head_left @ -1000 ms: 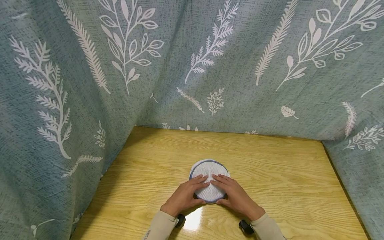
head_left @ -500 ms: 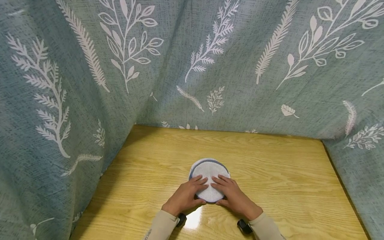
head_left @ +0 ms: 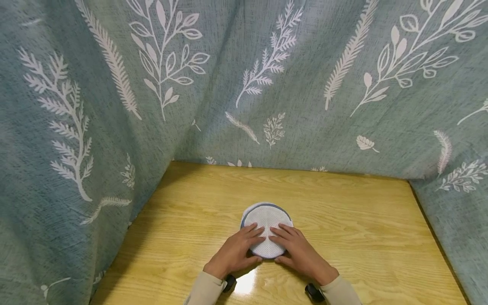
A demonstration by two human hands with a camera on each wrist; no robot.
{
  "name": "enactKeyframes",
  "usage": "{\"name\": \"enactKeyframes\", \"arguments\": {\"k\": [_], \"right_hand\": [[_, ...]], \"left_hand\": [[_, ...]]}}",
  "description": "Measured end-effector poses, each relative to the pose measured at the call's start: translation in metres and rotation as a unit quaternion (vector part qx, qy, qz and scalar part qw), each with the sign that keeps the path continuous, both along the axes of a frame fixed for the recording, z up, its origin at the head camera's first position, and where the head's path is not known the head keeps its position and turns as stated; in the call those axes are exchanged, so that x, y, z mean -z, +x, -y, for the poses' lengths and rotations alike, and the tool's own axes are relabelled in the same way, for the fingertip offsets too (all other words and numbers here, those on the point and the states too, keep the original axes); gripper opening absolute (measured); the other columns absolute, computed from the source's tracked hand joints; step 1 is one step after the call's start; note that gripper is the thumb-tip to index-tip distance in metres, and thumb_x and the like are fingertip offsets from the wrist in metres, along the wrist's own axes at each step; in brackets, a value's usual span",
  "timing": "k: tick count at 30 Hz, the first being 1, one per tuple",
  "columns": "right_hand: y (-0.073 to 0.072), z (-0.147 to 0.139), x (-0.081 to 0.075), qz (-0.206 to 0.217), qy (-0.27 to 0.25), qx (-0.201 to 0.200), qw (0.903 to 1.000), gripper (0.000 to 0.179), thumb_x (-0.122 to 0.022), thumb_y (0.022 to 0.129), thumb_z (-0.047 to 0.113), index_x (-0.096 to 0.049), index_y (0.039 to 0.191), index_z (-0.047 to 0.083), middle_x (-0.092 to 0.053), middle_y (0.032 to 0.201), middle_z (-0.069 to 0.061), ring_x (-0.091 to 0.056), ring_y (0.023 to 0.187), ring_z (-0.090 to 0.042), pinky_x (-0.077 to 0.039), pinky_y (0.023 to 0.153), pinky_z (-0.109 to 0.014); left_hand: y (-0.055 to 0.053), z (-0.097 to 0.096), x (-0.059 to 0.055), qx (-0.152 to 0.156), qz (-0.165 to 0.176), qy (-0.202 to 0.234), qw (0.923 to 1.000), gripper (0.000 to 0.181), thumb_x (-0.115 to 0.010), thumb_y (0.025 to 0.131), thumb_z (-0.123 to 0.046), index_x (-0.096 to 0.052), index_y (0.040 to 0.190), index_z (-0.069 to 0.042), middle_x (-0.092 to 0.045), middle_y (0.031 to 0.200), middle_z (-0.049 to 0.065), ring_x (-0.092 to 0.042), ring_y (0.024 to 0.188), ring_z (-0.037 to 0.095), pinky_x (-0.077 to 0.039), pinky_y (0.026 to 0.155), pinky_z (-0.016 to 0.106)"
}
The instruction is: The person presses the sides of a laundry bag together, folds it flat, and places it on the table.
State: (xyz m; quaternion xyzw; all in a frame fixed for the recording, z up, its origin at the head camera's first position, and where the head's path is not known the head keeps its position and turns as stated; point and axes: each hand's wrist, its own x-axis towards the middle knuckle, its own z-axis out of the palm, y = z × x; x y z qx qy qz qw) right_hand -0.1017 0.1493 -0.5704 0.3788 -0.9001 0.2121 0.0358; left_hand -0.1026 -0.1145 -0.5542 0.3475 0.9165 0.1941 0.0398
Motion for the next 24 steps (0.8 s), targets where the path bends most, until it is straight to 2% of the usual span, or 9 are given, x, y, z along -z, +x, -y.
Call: {"name": "enactKeyframes", "arguments": {"k": [5, 7, 10, 18, 24], "right_hand": [[0.002, -0.007, -0.002, -0.045, -0.034, -0.003, 0.9984, 0.066, -0.093, 0.080, 0.032, -0.070, 0.138, 0.010, -0.063, 0.149, -0.009, -0.056, 0.137, -0.037, -0.049, 0.107, -0.059], [0.002, -0.010, -0.003, -0.051, -0.048, 0.001, 0.9976, 0.066, -0.094, 0.078, 0.030, -0.070, 0.136, 0.009, -0.063, 0.148, -0.010, -0.057, 0.136, -0.037, -0.050, 0.106, -0.059], [0.001, -0.015, -0.006, -0.051, -0.058, 0.012, 0.9970, 0.064, -0.094, 0.078, 0.028, -0.071, 0.135, 0.009, -0.064, 0.148, -0.011, -0.058, 0.135, -0.037, -0.050, 0.105, -0.060], [-0.003, -0.032, -0.012, -0.067, -0.076, 0.045, 0.9938, 0.062, -0.093, 0.079, 0.021, -0.071, 0.134, 0.005, -0.065, 0.144, -0.015, -0.062, 0.129, -0.039, -0.051, 0.101, -0.062], [-0.006, -0.046, -0.014, -0.067, -0.083, 0.085, 0.9906, 0.061, -0.093, 0.080, 0.017, -0.070, 0.135, 0.003, -0.064, 0.144, -0.017, -0.061, 0.129, -0.040, -0.050, 0.098, -0.066]], "left_hand": [[0.002, 0.003, 0.002, 0.008, -0.054, 0.040, 0.9977, 0.053, -0.084, 0.091, -0.041, -0.073, 0.135, -0.013, -0.057, 0.156, 0.002, -0.044, 0.152, 0.026, -0.041, 0.123, 0.043], [0.001, 0.004, 0.002, 0.008, -0.079, 0.055, 0.9953, 0.050, -0.084, 0.091, -0.041, -0.075, 0.132, -0.013, -0.060, 0.154, 0.002, -0.045, 0.151, 0.027, -0.042, 0.122, 0.043], [0.000, 0.006, 0.001, 0.002, -0.092, 0.074, 0.9930, 0.047, -0.082, 0.093, -0.040, -0.075, 0.130, -0.013, -0.061, 0.153, 0.002, -0.044, 0.152, 0.029, -0.044, 0.121, 0.045], [-0.003, 0.020, -0.005, -0.045, -0.047, 0.105, 0.9923, 0.046, -0.080, 0.096, -0.035, -0.072, 0.135, -0.011, -0.053, 0.160, 0.007, -0.041, 0.153, 0.033, -0.046, 0.118, 0.052], [-0.006, 0.035, -0.003, -0.087, -0.029, 0.126, 0.9878, 0.047, -0.078, 0.098, -0.030, -0.070, 0.139, -0.007, -0.051, 0.161, 0.011, -0.041, 0.152, 0.038, -0.045, 0.117, 0.059]]}}
